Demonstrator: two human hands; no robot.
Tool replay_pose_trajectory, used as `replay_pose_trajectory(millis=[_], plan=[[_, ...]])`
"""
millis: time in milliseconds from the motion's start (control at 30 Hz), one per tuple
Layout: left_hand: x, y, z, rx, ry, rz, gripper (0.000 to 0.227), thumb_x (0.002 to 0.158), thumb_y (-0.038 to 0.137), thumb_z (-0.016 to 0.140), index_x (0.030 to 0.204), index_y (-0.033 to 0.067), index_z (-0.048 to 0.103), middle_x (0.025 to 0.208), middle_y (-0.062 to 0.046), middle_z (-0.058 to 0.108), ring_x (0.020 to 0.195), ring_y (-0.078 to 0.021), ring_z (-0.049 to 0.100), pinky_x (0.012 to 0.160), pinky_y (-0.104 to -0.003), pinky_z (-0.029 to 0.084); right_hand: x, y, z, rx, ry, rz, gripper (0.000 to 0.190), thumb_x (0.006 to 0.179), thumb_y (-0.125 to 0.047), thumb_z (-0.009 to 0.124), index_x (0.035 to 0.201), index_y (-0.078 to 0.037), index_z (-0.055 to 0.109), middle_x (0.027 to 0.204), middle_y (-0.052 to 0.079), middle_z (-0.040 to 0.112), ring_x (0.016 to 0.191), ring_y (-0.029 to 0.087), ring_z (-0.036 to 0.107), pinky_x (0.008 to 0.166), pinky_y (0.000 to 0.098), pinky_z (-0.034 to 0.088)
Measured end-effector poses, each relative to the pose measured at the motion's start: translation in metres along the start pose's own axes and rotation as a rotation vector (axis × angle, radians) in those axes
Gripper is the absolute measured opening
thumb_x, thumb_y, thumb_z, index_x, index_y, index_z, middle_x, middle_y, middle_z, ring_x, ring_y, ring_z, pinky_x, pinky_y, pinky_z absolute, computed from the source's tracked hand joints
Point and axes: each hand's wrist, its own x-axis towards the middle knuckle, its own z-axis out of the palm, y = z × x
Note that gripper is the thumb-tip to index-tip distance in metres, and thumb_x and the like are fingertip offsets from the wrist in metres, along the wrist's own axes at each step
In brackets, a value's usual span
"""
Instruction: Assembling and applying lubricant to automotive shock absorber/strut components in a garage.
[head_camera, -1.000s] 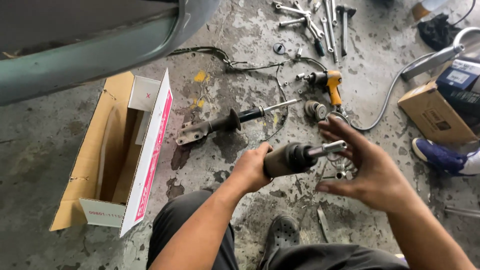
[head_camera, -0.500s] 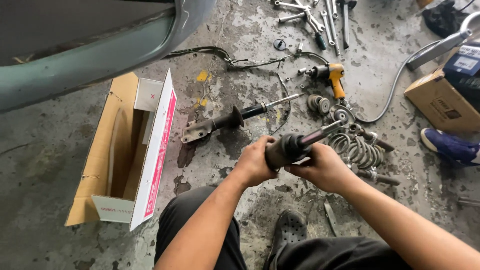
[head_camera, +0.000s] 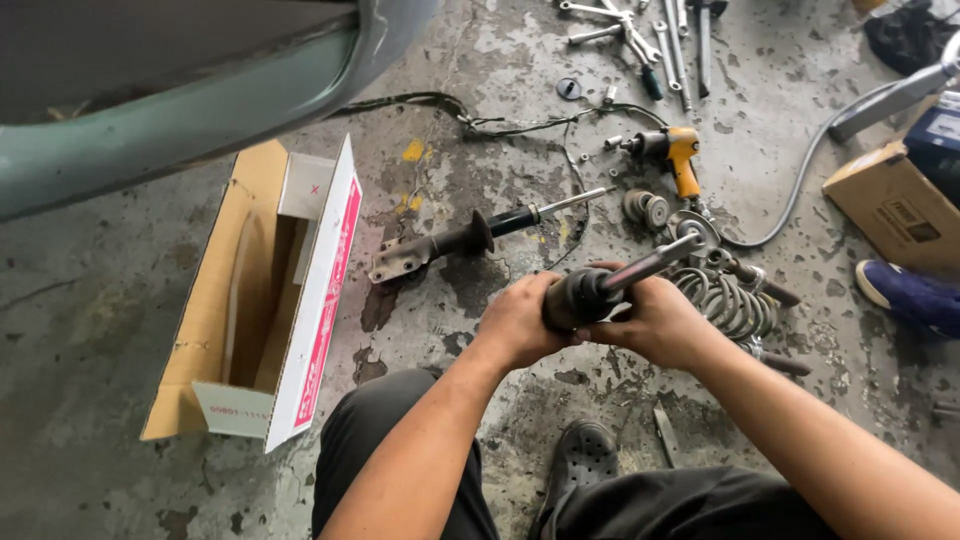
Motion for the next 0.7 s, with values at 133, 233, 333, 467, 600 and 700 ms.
replay_pose_trajectory(millis=[133,233,333,467,600,700], plan=[[0.002,0.008,0.003,0.088,-0.043,0.011,0.079,0.062,0.044,0.093,0.129,0.0193,0.057,0.121,-0.008,0.066,0.113,-0.0291,0.065,0.097,-0.043,0.051,-0.015,-0.016,-0.033,-0.098,0.048,0.029,0.085,0.070,-0.013,0.091,0.146,-0.013,0.054,0.127,0.008,0.070,0.117,0.022,0.066,0.099,0.0385,0.050],[-0.001,0.017,0.001,0.105,-0.107,-0.065,0.078,0.065,0.045,0.092,0.130,0.0208,0.056,0.121,-0.006,0.065,0.114,-0.0254,0.064,0.099,-0.042,0.050,-0.036,-0.028,-0.051,0.042,0.159,-0.088,0.064,0.079,-0.006,0.080,0.140,-0.012,0.062,0.131,0.006,0.068,0.114,0.021,0.067,0.094,0.0373,0.053],[-0.003,0.016,0.001,0.064,-0.073,-0.037,0.075,0.066,0.044,0.092,0.129,0.0200,0.060,0.121,-0.007,0.067,0.114,-0.0258,0.065,0.100,-0.041,0.051,-0.045,-0.035,-0.054,0.109,0.264,-0.288,0.040,0.087,-0.004,0.075,0.126,-0.008,0.070,0.118,0.006,0.072,0.105,0.016,0.070,0.090,0.0319,0.058],[-0.001,0.012,0.009,0.015,0.061,0.074,0.075,0.065,0.042,0.093,0.128,0.0152,0.063,0.123,-0.010,0.068,0.113,-0.0308,0.067,0.098,-0.043,0.053,-0.046,-0.037,-0.051,0.119,0.355,-0.308,0.025,0.091,-0.003,0.073,0.115,-0.006,0.074,0.103,0.004,0.075,0.092,0.010,0.069,0.084,0.0269,0.059],[-0.002,0.014,0.014,0.024,0.072,0.105,0.077,0.065,0.044,0.093,0.127,0.0130,0.061,0.120,-0.011,0.067,0.110,-0.0322,0.067,0.095,-0.044,0.054,-0.048,-0.040,-0.052,0.116,0.361,-0.314,0.023,0.092,-0.004,0.073,0.115,-0.005,0.074,0.102,0.003,0.075,0.091,0.008,0.068,0.082,0.0259,0.058],[-0.002,0.020,0.013,-0.008,0.103,0.134,0.074,0.066,0.044,0.094,0.125,0.0123,0.063,0.118,-0.011,0.069,0.110,-0.0325,0.067,0.094,-0.044,0.054,-0.048,-0.040,-0.053,0.068,0.363,-0.301,0.024,0.091,-0.006,0.074,0.115,-0.004,0.075,0.101,0.003,0.075,0.089,0.008,0.067,0.079,0.0258,0.057]])
